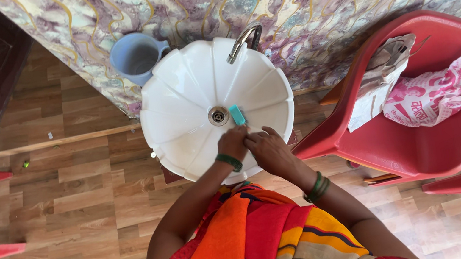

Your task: The person scrubs the interior of a white pedestal sink using a blue scrubbing brush. They systematically clean the basin and the area around the drain. At one point, they pick up a blue plastic jug to pour water into the sink to rinse the surface before resuming scrubbing.

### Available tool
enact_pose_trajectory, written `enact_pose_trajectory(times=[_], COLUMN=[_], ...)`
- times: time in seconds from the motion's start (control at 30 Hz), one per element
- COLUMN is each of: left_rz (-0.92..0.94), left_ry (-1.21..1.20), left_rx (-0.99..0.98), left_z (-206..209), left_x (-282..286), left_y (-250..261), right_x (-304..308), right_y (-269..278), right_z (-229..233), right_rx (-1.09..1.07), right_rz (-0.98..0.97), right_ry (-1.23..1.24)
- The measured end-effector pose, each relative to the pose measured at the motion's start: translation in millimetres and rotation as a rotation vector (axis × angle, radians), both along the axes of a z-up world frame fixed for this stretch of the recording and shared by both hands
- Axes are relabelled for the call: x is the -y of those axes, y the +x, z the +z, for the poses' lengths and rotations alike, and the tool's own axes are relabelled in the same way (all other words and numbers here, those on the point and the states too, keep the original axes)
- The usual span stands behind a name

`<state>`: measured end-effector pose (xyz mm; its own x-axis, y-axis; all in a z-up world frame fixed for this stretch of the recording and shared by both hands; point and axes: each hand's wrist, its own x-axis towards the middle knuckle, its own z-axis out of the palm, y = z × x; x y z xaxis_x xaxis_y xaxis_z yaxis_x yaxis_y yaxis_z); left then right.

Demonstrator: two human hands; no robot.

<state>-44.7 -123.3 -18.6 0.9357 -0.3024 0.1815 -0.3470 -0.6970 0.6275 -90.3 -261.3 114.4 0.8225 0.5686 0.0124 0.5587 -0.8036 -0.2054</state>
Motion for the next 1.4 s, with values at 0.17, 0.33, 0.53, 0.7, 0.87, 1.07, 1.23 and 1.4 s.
enact_pose_trajectory(times=[0.17, 0.33, 0.53, 0.7, 0.87, 1.07, 1.23, 1.4], left_rz=[0.007, -0.117, -0.026, 0.008, -0.107, -0.119, -0.008, -0.058], left_ry=[0.028, 0.086, 0.253, 0.165, 0.190, 0.176, 0.182, 0.217], left_rx=[0.050, -0.028, -0.053, 0.041, -0.029, -0.053, 0.020, -0.042], left_z=[7.1, 47.6, 2.4, -5.5, 40.8, 34.0, -6.5, 19.7], left_x=[-6.9, -10.3, -20.2, -32.5, -30.5, -37.7, -48.2, -49.9], left_y=[-8.9, -65.1, -34.4, -22.0, -66.5, -71.4, -16.5, -35.6], right_x=[-3.9, 11.8, -9.6, -20.7, -2.9, -6.2, -37.8, -31.9], right_y=[-5.1, -35.0, -23.3, -13.6, -44.3, -50.0, -15.9, -25.7], right_z=[9.7, 50.8, 20.1, 8.6, 47.1, 33.8, -16.2, 11.6], right_rx=[-0.042, -0.126, -0.092, -0.062, -0.157, -0.109, 0.036, -0.062], right_rz=[0.016, 0.130, 0.102, 0.083, 0.128, 0.139, 0.057, 0.085], right_ry=[0.006, 0.025, 0.025, 0.087, 0.043, 0.060, 0.084, 0.100])
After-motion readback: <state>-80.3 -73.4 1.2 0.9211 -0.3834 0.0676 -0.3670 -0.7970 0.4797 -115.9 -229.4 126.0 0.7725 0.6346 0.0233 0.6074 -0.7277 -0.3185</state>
